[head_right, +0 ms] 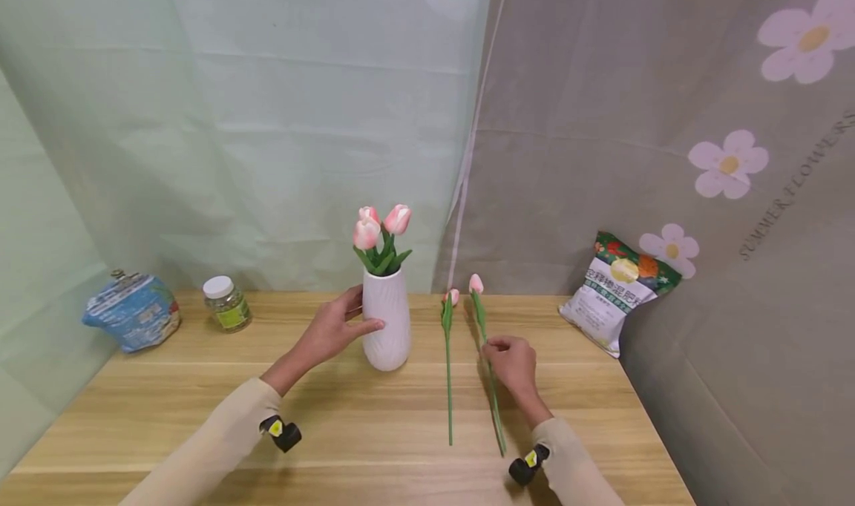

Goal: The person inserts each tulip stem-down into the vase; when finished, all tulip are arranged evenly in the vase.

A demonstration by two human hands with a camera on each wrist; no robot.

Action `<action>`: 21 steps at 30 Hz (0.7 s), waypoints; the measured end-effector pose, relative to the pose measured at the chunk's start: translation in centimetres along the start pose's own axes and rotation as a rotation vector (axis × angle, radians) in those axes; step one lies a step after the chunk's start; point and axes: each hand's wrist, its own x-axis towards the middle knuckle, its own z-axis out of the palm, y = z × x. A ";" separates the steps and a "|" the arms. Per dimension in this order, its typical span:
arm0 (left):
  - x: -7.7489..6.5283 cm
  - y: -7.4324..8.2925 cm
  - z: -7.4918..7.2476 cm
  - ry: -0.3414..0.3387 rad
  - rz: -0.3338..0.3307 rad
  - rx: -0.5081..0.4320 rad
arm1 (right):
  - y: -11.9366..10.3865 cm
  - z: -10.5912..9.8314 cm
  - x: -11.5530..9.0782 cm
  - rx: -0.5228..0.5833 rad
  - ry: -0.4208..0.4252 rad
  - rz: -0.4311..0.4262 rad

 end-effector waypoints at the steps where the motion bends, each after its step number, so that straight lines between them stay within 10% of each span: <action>1: 0.0 0.0 0.0 0.001 -0.002 0.001 | -0.2 -0.1 0.0 0.001 0.007 -0.002; 21: -0.1 0.1 0.0 -0.007 -0.011 -0.019 | -4.1 -2.8 1.6 0.185 0.071 -0.097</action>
